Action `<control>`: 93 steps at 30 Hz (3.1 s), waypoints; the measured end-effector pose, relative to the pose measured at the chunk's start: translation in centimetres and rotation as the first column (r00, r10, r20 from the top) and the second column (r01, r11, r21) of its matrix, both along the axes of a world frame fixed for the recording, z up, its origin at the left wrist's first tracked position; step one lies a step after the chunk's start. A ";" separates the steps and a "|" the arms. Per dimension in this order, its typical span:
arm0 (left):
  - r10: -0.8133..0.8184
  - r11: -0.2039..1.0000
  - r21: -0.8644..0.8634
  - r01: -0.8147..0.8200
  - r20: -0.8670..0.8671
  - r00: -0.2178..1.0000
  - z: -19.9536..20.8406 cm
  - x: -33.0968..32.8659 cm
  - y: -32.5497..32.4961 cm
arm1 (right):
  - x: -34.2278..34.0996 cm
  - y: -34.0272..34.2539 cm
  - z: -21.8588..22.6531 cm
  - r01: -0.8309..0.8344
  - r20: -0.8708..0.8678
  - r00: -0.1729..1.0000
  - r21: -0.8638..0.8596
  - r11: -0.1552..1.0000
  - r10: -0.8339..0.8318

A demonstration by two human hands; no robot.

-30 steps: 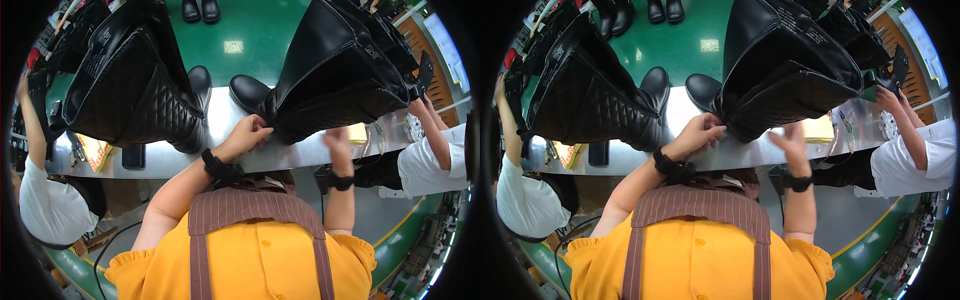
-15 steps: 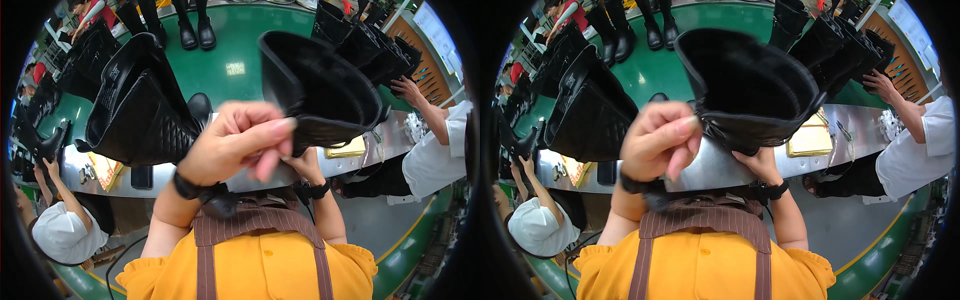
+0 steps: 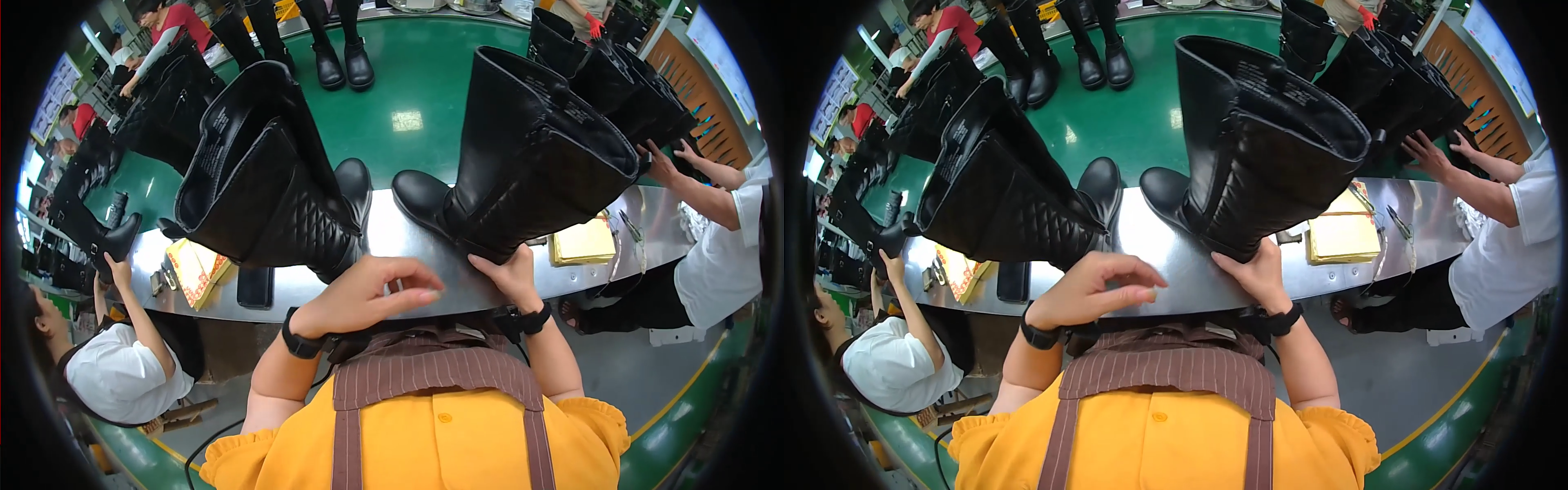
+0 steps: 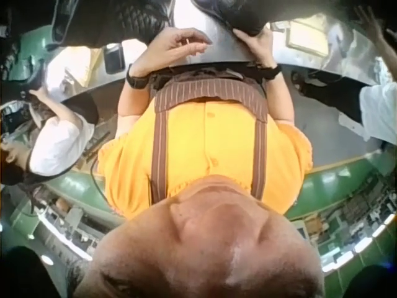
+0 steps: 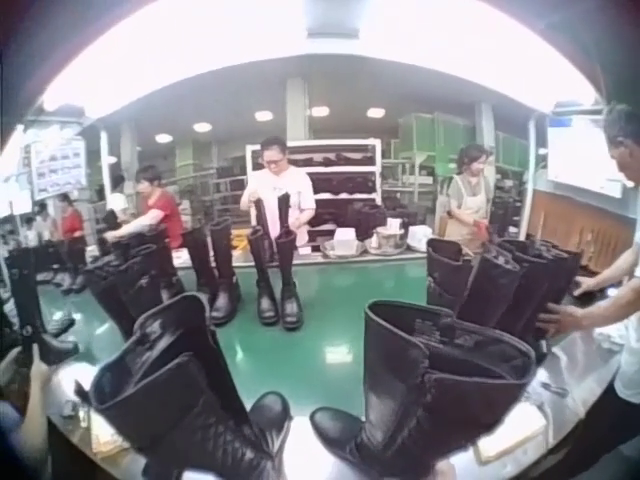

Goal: Inspecting and checking the finish and zippers of black leather boots in a manufacturing setting.

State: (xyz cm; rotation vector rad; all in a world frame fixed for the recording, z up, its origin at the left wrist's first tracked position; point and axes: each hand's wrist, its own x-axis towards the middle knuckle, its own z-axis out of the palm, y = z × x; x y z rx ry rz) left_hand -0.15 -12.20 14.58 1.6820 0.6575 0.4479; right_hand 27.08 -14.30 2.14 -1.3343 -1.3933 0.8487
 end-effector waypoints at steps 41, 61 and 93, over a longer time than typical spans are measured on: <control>0.780 0.619 0.077 -0.782 0.053 0.623 -12.5 -5.7 -0.3 | -12.6 4.8 20.2 -0.737 -0.599 0.428 0.202 0.645 0.676; 0.539 0.842 0.005 -0.540 -0.051 0.841 -8.7 -8.7 3.6 | 3.7 3.8 5.8 0.169 0.426 0.818 -0.820 0.546 0.386; 0.606 0.782 -0.241 -0.574 0.083 0.791 -11.2 -0.9 2.9 | -8.1 3.0 8.7 -0.139 0.507 0.775 -0.446 0.884 0.378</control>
